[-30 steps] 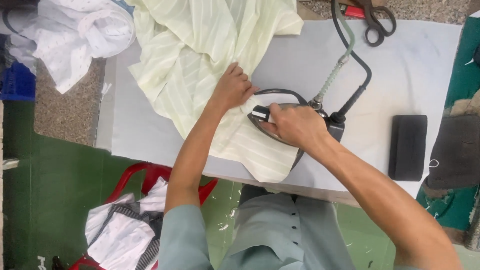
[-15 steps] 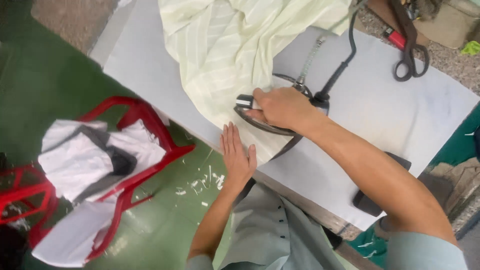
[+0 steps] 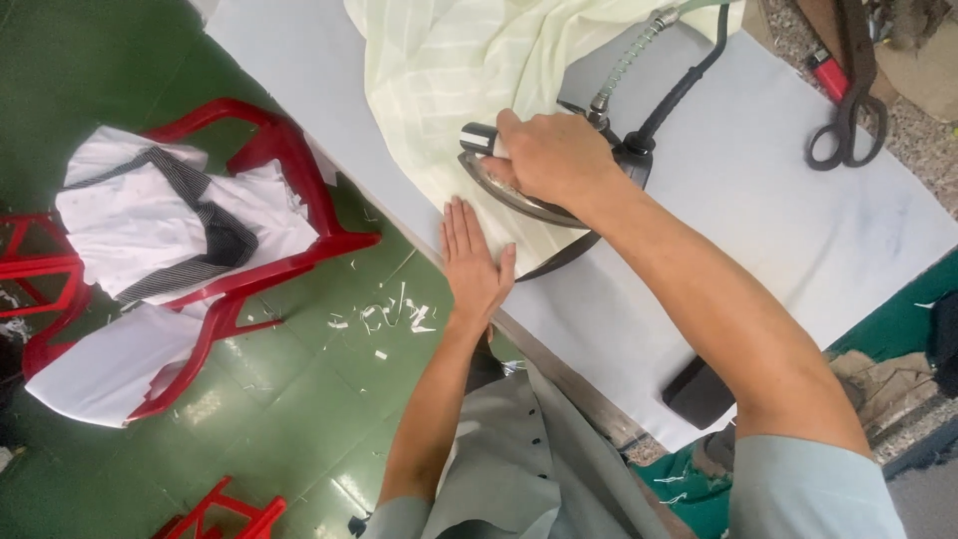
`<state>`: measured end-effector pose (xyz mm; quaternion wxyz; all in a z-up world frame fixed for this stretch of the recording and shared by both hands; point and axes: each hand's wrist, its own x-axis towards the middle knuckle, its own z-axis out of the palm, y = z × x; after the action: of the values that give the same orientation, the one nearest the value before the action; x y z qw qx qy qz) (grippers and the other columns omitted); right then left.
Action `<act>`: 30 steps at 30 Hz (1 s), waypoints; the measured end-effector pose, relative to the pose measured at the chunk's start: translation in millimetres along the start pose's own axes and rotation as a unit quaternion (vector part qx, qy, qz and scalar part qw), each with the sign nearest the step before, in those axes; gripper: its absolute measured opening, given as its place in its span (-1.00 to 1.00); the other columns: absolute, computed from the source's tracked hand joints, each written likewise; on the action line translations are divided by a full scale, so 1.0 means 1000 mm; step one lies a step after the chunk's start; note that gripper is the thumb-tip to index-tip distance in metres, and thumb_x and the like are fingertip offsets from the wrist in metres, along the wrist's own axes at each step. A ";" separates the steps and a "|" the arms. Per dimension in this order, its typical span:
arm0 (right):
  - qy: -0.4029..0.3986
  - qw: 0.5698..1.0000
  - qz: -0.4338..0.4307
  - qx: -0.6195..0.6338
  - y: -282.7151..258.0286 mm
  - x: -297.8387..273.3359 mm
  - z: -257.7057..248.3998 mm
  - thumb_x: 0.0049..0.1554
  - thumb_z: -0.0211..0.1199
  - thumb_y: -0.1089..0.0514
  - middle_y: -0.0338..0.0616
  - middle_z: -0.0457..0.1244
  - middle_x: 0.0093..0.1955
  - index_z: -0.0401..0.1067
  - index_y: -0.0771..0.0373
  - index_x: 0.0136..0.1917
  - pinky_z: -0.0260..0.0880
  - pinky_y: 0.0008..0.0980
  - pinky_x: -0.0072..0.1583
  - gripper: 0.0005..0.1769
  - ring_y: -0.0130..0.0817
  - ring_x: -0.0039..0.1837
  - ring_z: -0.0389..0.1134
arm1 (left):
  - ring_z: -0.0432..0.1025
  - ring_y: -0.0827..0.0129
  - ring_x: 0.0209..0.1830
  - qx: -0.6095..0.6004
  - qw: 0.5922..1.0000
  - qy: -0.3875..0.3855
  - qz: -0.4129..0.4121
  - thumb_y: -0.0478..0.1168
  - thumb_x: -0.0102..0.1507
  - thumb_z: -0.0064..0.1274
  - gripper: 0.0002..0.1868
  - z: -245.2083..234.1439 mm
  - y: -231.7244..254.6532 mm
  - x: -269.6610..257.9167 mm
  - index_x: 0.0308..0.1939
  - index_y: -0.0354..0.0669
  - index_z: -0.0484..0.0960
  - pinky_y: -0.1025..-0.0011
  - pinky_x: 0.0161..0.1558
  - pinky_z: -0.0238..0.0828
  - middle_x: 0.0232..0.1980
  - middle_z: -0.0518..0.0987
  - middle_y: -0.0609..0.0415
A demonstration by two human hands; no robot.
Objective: The person irons a light-colored striped shirt on a flat ironing board, smoothing the fabric and using a steam iron. They then place a collar piece on a curved collar board and iron it, using scissors to trim a loose thread before continuing to press the collar.
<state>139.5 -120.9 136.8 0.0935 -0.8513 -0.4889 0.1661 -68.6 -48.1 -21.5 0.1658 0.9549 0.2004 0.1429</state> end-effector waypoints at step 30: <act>-0.017 0.999 0.043 -0.010 0.035 -0.022 -0.006 0.39 -0.06 -0.27 0.03 0.35 -0.28 0.31 0.19 0.00 0.54 -0.10 -0.02 -0.52 -0.02 -0.08 0.51 | 0.21 0.42 0.56 -0.188 0.829 -0.198 0.488 0.52 0.19 -0.40 -0.30 0.079 0.205 -0.113 0.26 0.53 0.56 0.12 0.63 0.06 0.36 0.51 0.46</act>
<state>160.1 -157.5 135.1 0.0698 -0.8692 -0.4553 0.1798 -72.2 -294.3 -39.4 0.2869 0.8865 -0.3598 0.0479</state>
